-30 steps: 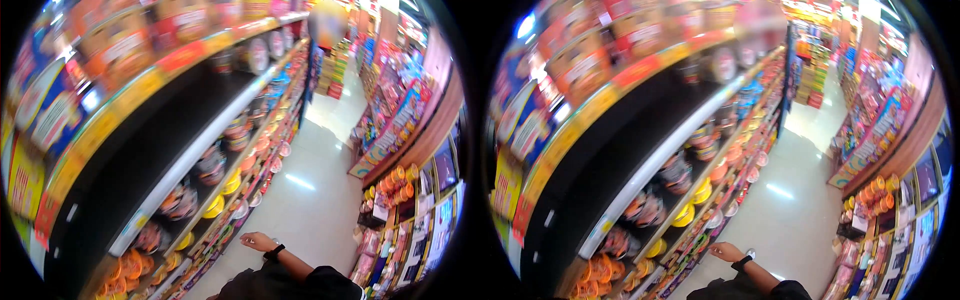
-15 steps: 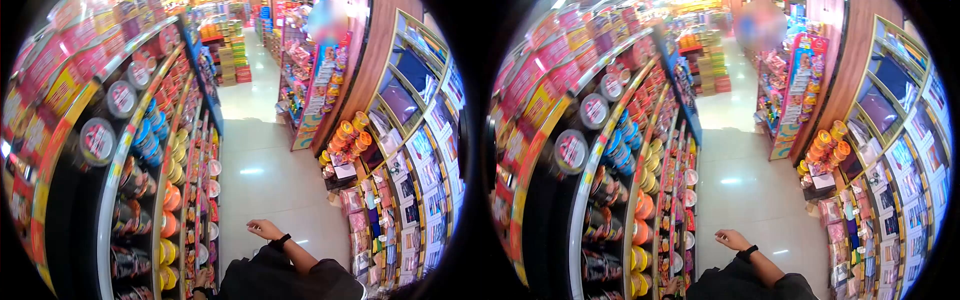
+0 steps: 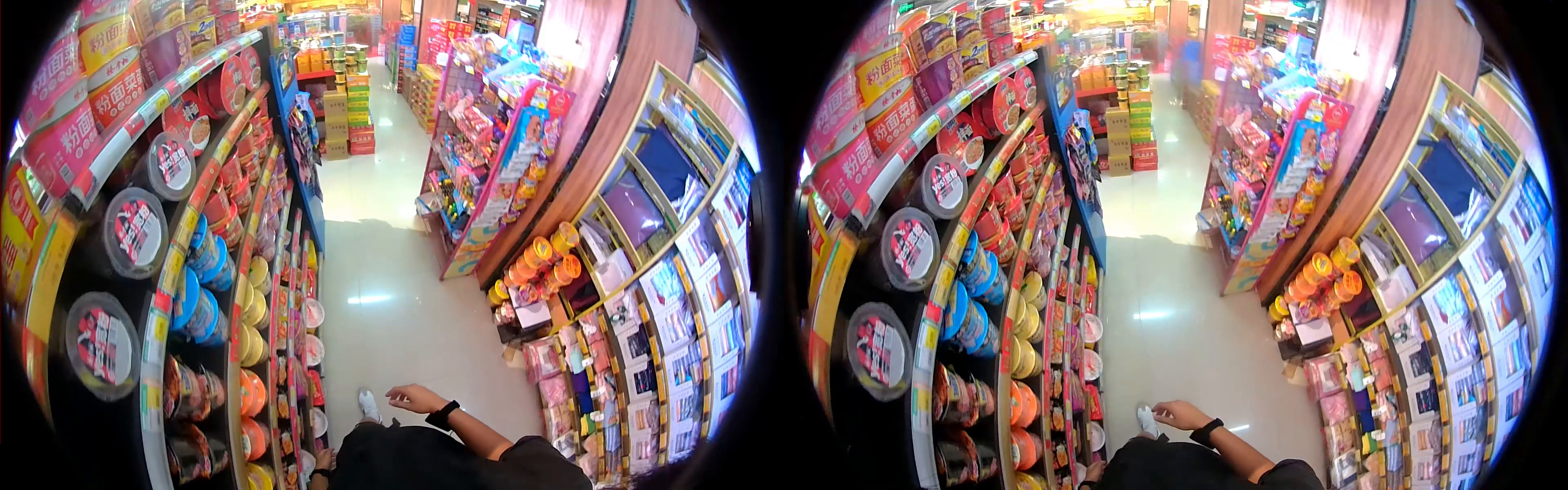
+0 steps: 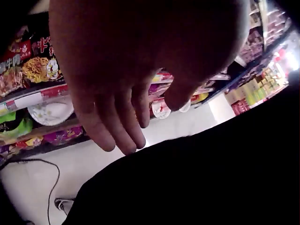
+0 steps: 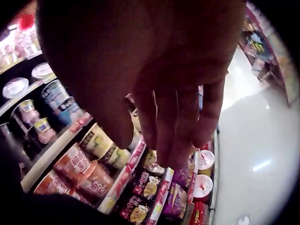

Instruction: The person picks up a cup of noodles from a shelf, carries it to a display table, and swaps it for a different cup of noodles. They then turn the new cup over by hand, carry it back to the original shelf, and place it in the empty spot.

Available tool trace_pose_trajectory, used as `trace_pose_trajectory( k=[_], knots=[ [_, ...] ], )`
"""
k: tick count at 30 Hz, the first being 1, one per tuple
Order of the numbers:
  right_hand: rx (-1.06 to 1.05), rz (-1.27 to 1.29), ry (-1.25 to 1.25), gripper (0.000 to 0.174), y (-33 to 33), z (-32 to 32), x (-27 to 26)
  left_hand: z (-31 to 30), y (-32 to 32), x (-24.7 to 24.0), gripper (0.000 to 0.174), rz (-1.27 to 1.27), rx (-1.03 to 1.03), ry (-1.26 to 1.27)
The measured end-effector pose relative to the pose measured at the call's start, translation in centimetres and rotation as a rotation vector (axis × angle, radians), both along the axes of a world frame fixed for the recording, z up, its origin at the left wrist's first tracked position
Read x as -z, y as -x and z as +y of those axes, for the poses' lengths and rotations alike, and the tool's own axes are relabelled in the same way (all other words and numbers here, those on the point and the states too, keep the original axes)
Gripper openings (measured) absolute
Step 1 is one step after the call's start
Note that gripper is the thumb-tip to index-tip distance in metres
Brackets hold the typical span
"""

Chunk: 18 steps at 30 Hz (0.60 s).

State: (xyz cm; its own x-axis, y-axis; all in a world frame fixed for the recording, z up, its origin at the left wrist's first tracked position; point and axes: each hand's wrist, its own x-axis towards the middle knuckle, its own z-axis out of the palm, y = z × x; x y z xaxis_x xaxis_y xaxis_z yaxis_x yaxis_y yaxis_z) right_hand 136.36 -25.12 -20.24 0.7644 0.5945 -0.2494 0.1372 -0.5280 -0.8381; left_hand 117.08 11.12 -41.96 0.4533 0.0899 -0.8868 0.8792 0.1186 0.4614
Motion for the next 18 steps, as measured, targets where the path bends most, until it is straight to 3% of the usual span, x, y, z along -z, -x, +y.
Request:
trace_pose_trajectory(
  k=[4, 6, 8, 9, 11, 14, 15, 18],
  knots=[
    [0.126, 0.179, 0.075, 0.04, -5.1, -3.3, 8.4, 0.8, -7.8, 1.9, 0.03, 0.262, 0.02, 0.111],
    [0.215, 0.32, 0.202, 0.042, -6.7, -6.5, 13.5, 1.3, -12.7, 2.6, 0.031, 0.157, 0.204, -0.115],
    [0.462, 0.556, 0.136, 0.041, -6.6, -11.4, 21.0, 0.7, -18.7, 2.4, 0.033, 0.109, 0.33, -0.211],
    [0.586, 0.657, 0.196, 0.04, -6.7, -13.2, 20.9, 0.0, -21.3, 2.8, 0.034, 0.098, 0.394, -0.257],
    [0.793, 0.778, 0.252, 0.038, -6.7, -15.9, 21.2, -1.3, -26.1, 1.6, 0.034, -0.061, 0.226, -0.036],
    [1.028, 0.87, 0.121, 0.036, -7.2, -18.7, 22.3, -2.7, -34.2, 2.0, 0.039, -0.085, 0.346, -0.044],
    [1.092, 0.88, 0.047, 0.036, -7.4, -19.8, 24.4, -3.1, -36.6, 1.5, 0.039, -0.085, 0.391, -0.06],
    [1.139, 0.897, 0.005, 0.034, -10.8, -21.5, 24.0, -5.1, -43.8, 0.7, 0.038, -0.098, 0.458, -0.13]
  ],
)
